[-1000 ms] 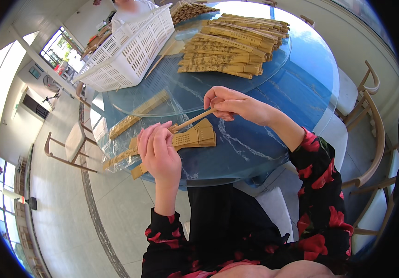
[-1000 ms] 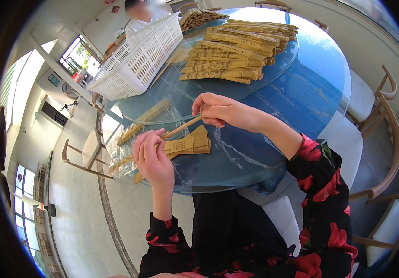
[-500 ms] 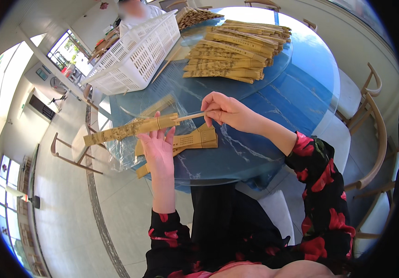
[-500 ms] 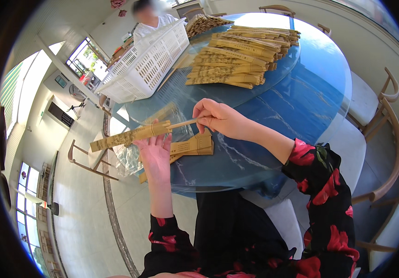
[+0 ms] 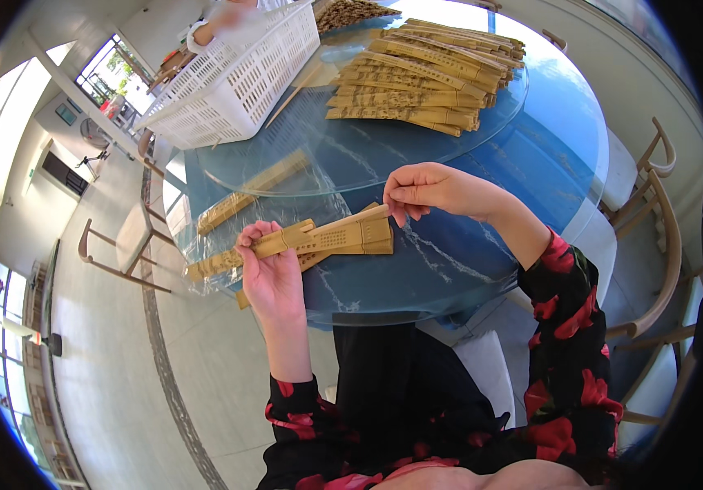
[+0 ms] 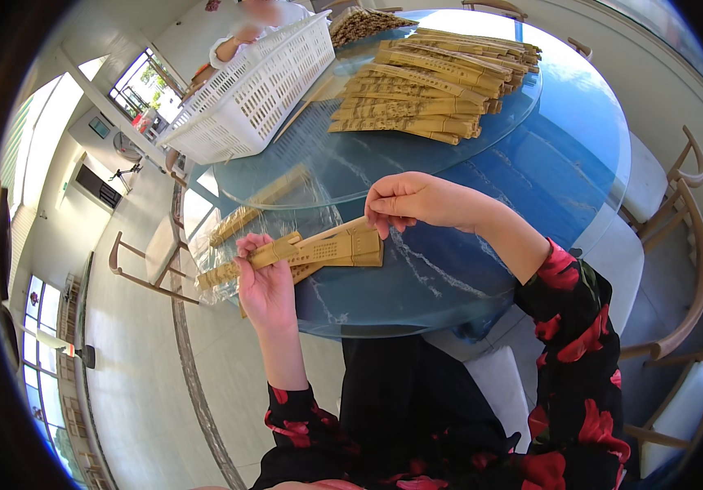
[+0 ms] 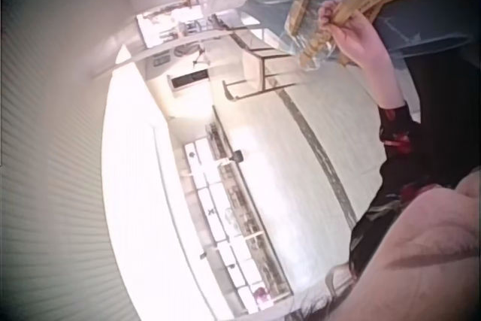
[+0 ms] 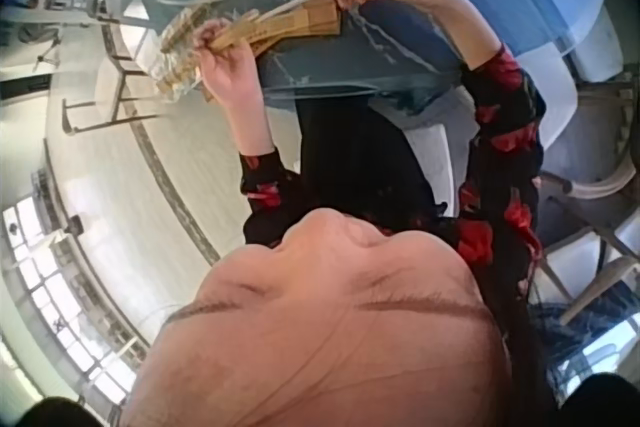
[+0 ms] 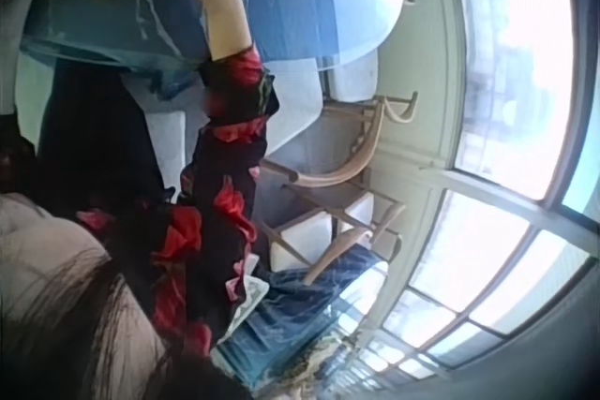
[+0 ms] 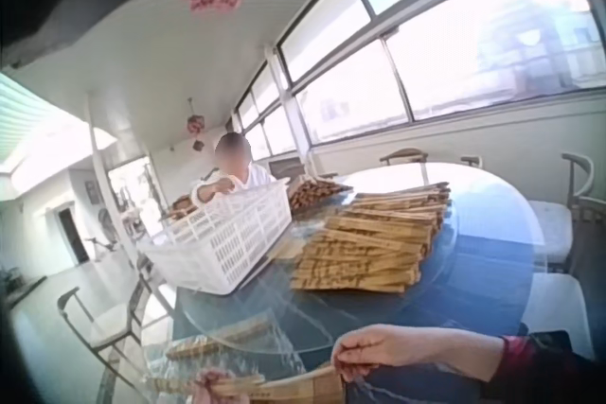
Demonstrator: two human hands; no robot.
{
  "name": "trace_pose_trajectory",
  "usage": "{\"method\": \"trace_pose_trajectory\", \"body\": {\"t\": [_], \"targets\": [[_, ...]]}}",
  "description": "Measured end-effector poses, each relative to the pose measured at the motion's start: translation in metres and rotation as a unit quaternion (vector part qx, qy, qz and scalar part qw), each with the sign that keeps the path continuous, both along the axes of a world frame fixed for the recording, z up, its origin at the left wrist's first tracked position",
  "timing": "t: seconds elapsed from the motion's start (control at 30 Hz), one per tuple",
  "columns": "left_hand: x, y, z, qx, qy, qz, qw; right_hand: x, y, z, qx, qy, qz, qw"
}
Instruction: The person repeatedly picks up thin bamboo sticks and inserts them into slots on rectangular bamboo strips, then places the assembled pieces onto a growing stack on the table. The process is continuous and repetitive throughout the clip.
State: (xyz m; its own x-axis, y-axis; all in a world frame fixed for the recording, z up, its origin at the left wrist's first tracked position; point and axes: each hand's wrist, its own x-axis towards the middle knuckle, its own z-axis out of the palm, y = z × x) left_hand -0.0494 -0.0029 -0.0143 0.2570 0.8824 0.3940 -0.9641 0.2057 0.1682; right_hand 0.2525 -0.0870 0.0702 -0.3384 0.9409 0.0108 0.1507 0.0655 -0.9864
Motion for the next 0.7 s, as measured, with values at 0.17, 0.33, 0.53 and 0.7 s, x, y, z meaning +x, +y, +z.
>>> {"method": "trace_pose_trajectory", "body": {"t": [0.17,0.33,0.53,0.7], "targets": [[0.002,-0.002,0.003,-0.019,0.004,-0.003,1.000,-0.002,0.001,-0.006,-0.031,0.032,0.045,0.998],[0.003,-0.004,0.005,-0.009,-0.014,-0.015,1.000,-0.002,0.004,-0.007,-0.017,0.024,0.044,0.999],[0.008,-0.009,0.012,0.027,0.044,0.005,0.999,-0.019,0.007,-0.018,0.019,-0.023,0.030,0.999],[0.014,-0.014,0.018,0.049,0.079,-0.005,0.996,-0.034,0.011,-0.024,0.079,-0.077,0.021,0.994]]}}
